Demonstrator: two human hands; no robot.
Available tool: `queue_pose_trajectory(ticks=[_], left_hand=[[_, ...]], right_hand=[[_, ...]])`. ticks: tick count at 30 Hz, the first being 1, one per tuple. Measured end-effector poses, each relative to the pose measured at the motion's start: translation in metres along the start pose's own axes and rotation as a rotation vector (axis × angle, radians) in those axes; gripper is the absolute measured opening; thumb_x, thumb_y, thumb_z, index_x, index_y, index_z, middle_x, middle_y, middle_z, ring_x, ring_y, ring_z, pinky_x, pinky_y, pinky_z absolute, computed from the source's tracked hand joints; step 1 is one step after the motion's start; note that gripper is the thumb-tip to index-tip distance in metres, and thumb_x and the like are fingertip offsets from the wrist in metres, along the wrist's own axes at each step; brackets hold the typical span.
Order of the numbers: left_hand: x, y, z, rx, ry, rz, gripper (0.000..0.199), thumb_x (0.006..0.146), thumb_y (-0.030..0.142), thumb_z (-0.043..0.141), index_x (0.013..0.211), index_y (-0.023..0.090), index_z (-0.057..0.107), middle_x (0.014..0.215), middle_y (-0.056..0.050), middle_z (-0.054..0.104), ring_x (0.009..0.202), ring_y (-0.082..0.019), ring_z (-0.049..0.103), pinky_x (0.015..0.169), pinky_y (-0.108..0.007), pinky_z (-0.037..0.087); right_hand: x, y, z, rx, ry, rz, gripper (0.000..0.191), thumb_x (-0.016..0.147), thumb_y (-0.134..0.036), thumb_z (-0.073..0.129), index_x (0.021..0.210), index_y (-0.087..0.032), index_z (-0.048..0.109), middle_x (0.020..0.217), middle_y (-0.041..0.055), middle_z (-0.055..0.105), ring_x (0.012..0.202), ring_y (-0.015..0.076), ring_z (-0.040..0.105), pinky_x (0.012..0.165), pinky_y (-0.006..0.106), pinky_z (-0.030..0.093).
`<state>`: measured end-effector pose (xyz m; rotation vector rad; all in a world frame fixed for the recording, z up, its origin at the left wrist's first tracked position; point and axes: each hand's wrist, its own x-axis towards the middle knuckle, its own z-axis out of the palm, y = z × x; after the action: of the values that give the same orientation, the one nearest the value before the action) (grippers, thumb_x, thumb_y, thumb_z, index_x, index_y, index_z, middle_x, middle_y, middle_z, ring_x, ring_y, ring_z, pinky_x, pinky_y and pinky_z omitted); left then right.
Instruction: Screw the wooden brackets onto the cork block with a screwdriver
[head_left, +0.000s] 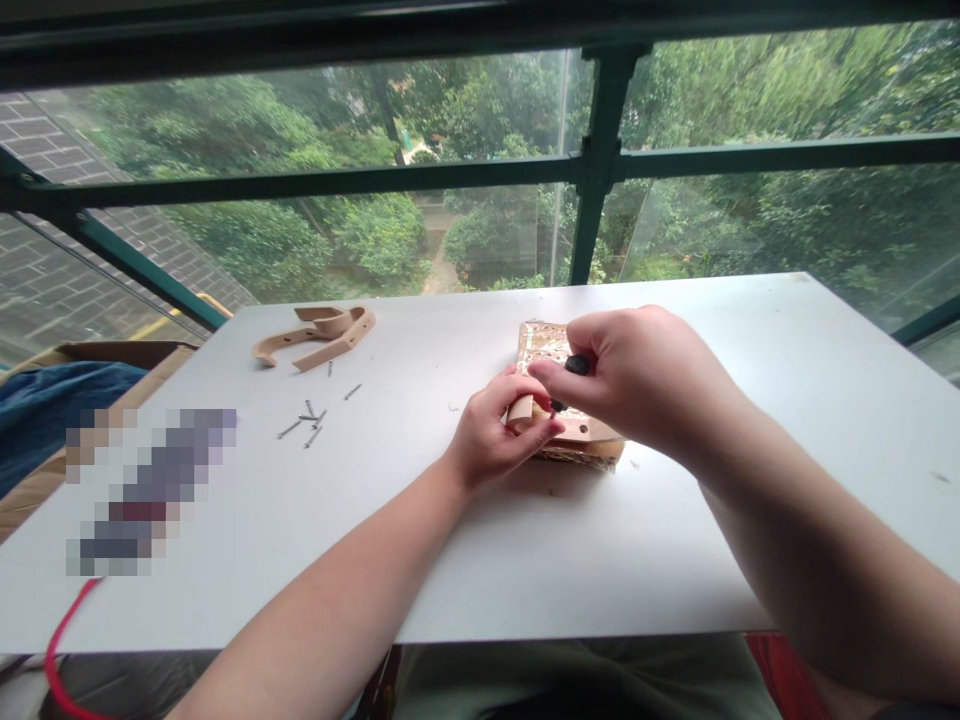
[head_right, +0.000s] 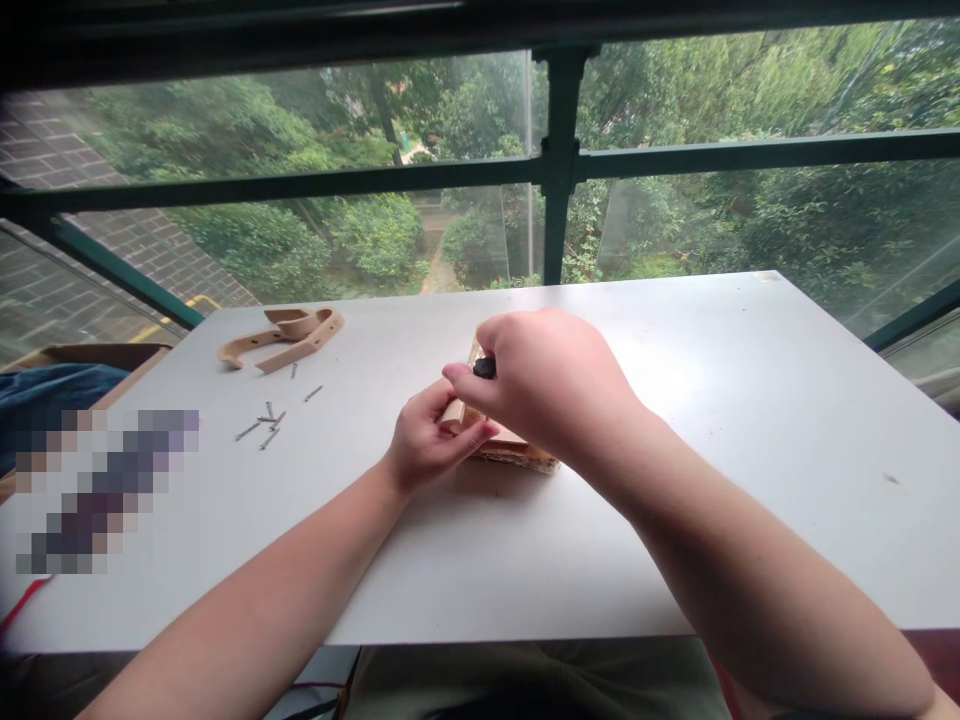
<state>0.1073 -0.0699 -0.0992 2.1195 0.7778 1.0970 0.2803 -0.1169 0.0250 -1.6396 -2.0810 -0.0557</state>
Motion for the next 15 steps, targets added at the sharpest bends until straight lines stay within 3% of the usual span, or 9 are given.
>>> queue_pose_trajectory(ticks=[5,8,11,15], left_hand=[[0.000,0.000,0.002,-0.079,-0.006,-0.028,0.027,0.084,0.035,0.070,0.105,0.020,0.062,0.091,-0.005,0.069,0.086,-0.019,0.068,0.073,-0.032,0.058],[0.001,0.003,0.001,-0.109,0.025,-0.003,0.029,0.083,0.034,0.072,0.106,0.020,0.061,0.093,-0.004,0.067,0.086,-0.017,0.067,0.065,-0.026,0.055],[0.002,0.006,0.000,-0.121,0.042,0.014,0.029,0.081,0.033,0.074,0.104,0.020,0.061,0.091,-0.003,0.067,0.074,-0.013,0.065,0.060,-0.022,0.052],[0.002,0.008,-0.001,-0.156,0.018,-0.029,0.032,0.081,0.032,0.074,0.106,0.020,0.060,0.080,0.000,0.066,0.064,-0.011,0.063,0.057,-0.022,0.051]], right_hand=[[0.000,0.004,0.000,-0.016,-0.022,-0.015,0.043,0.084,-0.049,0.059,0.056,-0.021,0.043,0.047,-0.0037,0.039,0.048,0.0104,0.028,0.051,0.029,0.021],[0.000,0.010,-0.006,0.092,-0.120,-0.134,0.029,0.082,-0.047,0.064,0.073,-0.021,0.056,0.058,-0.0024,0.053,0.054,0.0121,0.041,0.053,0.027,0.028],[0.001,0.018,-0.017,0.319,-0.295,-0.296,0.022,0.084,-0.034,0.063,0.101,-0.020,0.063,0.087,0.0026,0.068,0.072,0.0147,0.058,0.064,0.026,0.039],[0.002,0.024,-0.025,0.395,-0.323,-0.344,0.030,0.088,-0.014,0.051,0.113,-0.022,0.065,0.100,0.0031,0.071,0.081,0.0144,0.062,0.071,0.026,0.042]])
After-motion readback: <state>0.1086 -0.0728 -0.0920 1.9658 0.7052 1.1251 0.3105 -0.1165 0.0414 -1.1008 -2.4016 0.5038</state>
